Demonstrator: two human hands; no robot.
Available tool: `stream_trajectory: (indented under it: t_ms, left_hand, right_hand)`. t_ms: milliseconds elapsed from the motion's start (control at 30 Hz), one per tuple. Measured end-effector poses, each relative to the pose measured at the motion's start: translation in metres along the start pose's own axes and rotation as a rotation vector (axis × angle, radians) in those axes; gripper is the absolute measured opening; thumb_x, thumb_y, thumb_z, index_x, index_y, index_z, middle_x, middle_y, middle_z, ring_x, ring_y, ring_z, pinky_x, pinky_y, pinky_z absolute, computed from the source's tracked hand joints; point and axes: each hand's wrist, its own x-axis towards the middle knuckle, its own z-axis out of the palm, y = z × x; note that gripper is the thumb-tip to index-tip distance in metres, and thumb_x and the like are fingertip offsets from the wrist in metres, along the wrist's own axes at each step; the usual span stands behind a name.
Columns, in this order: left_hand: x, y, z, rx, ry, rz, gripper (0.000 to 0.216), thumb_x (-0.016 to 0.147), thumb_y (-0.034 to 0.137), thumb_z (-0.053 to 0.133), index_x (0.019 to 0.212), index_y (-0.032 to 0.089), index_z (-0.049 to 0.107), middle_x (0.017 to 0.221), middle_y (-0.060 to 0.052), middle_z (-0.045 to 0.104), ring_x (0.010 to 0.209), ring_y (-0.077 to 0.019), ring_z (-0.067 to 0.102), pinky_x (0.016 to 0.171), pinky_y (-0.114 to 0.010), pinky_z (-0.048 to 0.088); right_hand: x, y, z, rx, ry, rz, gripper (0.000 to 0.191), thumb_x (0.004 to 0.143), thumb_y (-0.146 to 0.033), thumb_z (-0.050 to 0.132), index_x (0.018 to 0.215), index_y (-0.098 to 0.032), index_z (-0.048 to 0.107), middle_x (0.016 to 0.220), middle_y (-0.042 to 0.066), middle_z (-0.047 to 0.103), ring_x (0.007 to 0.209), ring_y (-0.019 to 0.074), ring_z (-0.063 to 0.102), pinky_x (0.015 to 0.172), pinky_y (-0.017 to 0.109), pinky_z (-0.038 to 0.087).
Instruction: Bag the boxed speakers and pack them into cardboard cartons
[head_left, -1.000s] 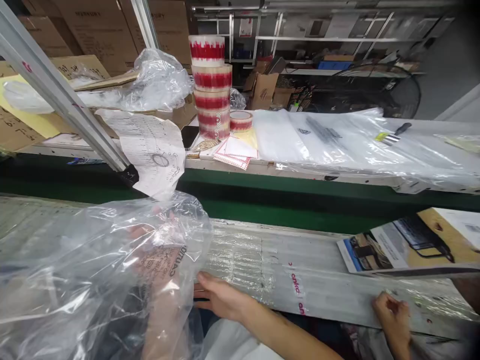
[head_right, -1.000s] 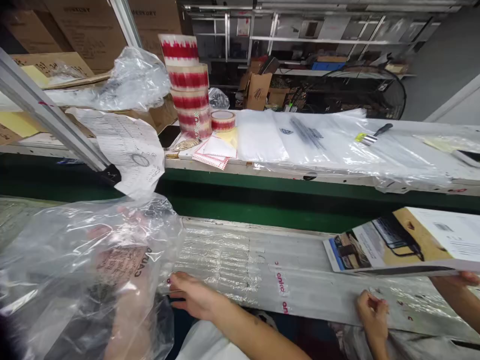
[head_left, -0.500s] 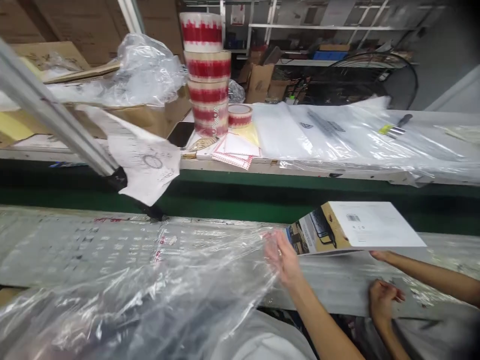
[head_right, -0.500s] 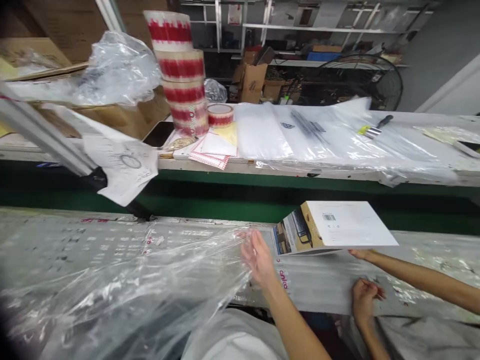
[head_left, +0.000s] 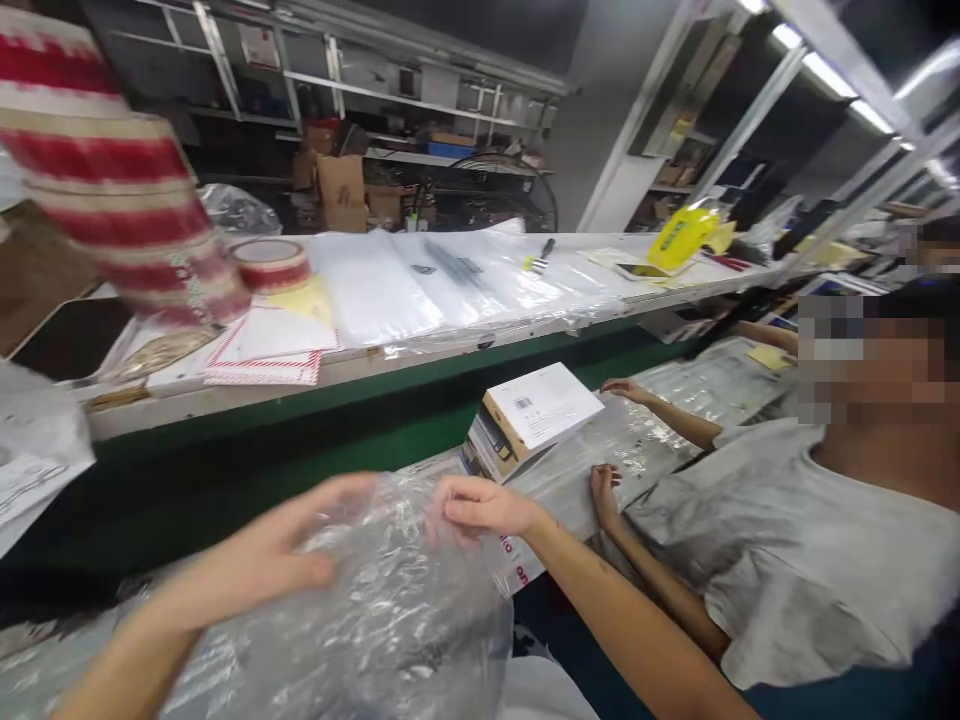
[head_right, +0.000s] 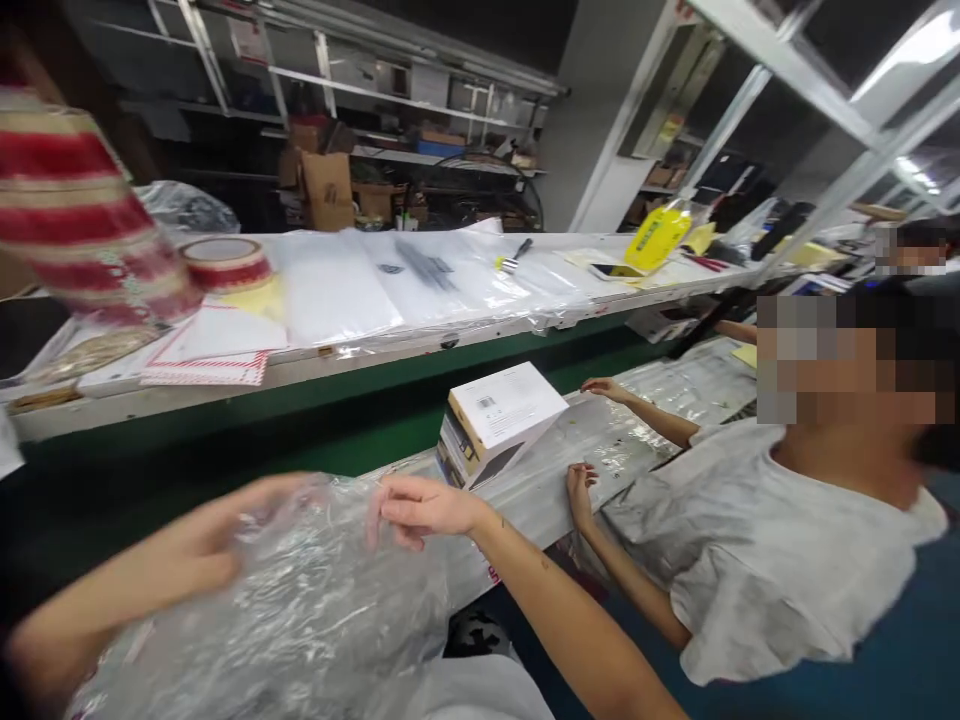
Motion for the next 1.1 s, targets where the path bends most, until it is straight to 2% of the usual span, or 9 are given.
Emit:
stream_trajectory:
  t_ms: [67, 133, 267, 367, 467, 633, 733, 867, 1100]
  left_hand:
    - [0.026, 0.007, 0.043, 0.109, -0.483, -0.052, 0.041, 0.064, 0.036, 0.086, 0.102, 0.023, 0.076, 0.089, -0.005, 0.074, 0.086, -0.0263, 0.07, 0.071, -0.028, 0.053]
    - [0.048, 0.004, 0.076, -0.001, -0.729, -0.102, 0.023, 0.078, 0.042, 0.077, 0.09, 0.022, 0.074, 0.075, -0.004, 0.072, 0.062, -0.019, 0.066, 0.053, -0.024, 0.045]
    - [0.092, -0.014, 0.107, -0.176, -0.895, -0.21, 0.033, 0.081, 0.054, 0.073, 0.092, 0.023, 0.073, 0.053, 0.0, 0.064, 0.033, -0.0085, 0.043, 0.034, -0.019, 0.023]
    - [0.127, -0.026, 0.134, 0.027, -0.933, -0.208, 0.041, 0.078, 0.057, 0.074, 0.089, 0.018, 0.076, 0.043, 0.003, 0.052, 0.033, -0.0065, 0.035, 0.035, -0.02, 0.016]
    - [0.153, -0.03, 0.177, 0.009, -0.756, -0.102, 0.049, 0.075, 0.064, 0.074, 0.07, 0.016, 0.071, 0.043, 0.003, 0.045, 0.038, -0.0056, 0.03, 0.042, -0.022, 0.018]
    - [0.156, -0.024, 0.236, 0.005, -0.395, 0.081, 0.053, 0.079, 0.066, 0.068, 0.064, 0.016, 0.065, 0.056, 0.0, 0.05, 0.055, -0.0107, 0.04, 0.056, -0.025, 0.03]
    - [0.139, -0.025, 0.249, -0.026, 0.02, 0.06, 0.041, 0.076, 0.059, 0.075, 0.077, 0.018, 0.072, 0.066, -0.001, 0.055, 0.061, -0.0119, 0.043, 0.057, -0.023, 0.034]
    - [0.14, -0.023, 0.25, -0.443, 0.556, 0.133, 0.038, 0.057, 0.047, 0.09, 0.074, 0.018, 0.072, 0.059, 0.002, 0.053, 0.054, -0.0082, 0.04, 0.051, -0.019, 0.033]
    - [0.226, 0.001, 0.233, -0.605, 0.835, 0.122, 0.032, 0.052, 0.033, 0.085, 0.072, 0.015, 0.067, 0.057, 0.002, 0.058, 0.051, -0.0124, 0.053, 0.051, -0.023, 0.04]
  right_hand:
    - [-0.024, -0.003, -0.013, -0.106, 0.106, -0.008, 0.04, 0.091, -0.058, 0.061, 0.092, -0.018, 0.059, 0.071, -0.002, 0.063, 0.044, 0.0051, 0.041, 0.045, 0.018, 0.03]
    - [-0.059, -0.007, -0.035, -0.185, 0.175, 0.065, 0.039, 0.089, -0.057, 0.062, 0.09, -0.017, 0.062, 0.061, -0.004, 0.058, 0.044, 0.0063, 0.04, 0.046, 0.018, 0.031]
    - [-0.145, -0.002, -0.075, -0.122, 0.043, 0.257, 0.048, 0.069, -0.06, 0.078, 0.074, -0.014, 0.066, 0.066, 0.006, 0.066, 0.062, 0.0179, 0.061, 0.063, 0.031, 0.047]
    - [-0.199, 0.012, -0.095, 0.051, 0.405, 0.032, 0.062, 0.046, -0.073, 0.083, 0.064, -0.018, 0.06, 0.05, 0.002, 0.057, 0.051, 0.0192, 0.058, 0.061, 0.037, 0.048]
    - [-0.225, 0.016, -0.126, 0.097, 0.738, -0.154, 0.066, 0.045, -0.08, 0.077, 0.064, -0.022, 0.053, 0.039, -0.01, 0.034, 0.033, 0.0079, 0.032, 0.045, 0.027, 0.036]
    - [-0.198, -0.03, -0.225, -0.109, 0.915, -0.223, 0.031, 0.069, -0.047, 0.08, 0.078, -0.02, 0.068, 0.066, -0.001, 0.056, 0.052, 0.0089, 0.039, 0.049, 0.023, 0.03]
    - [-0.151, -0.066, -0.283, -0.243, 0.834, -0.179, 0.029, 0.07, -0.038, 0.082, 0.092, -0.02, 0.075, 0.085, 0.003, 0.067, 0.072, 0.0153, 0.053, 0.062, 0.026, 0.04]
    - [-0.079, -0.086, -0.325, -0.31, 0.577, -0.038, 0.029, 0.071, -0.041, 0.081, 0.084, -0.016, 0.077, 0.068, 0.001, 0.063, 0.066, 0.0149, 0.051, 0.061, 0.026, 0.038]
    - [-0.033, -0.05, -0.335, -0.265, 0.485, 0.096, 0.048, 0.082, -0.053, 0.072, 0.058, -0.015, 0.056, 0.053, -0.001, 0.053, 0.052, 0.0124, 0.049, 0.054, 0.026, 0.041]
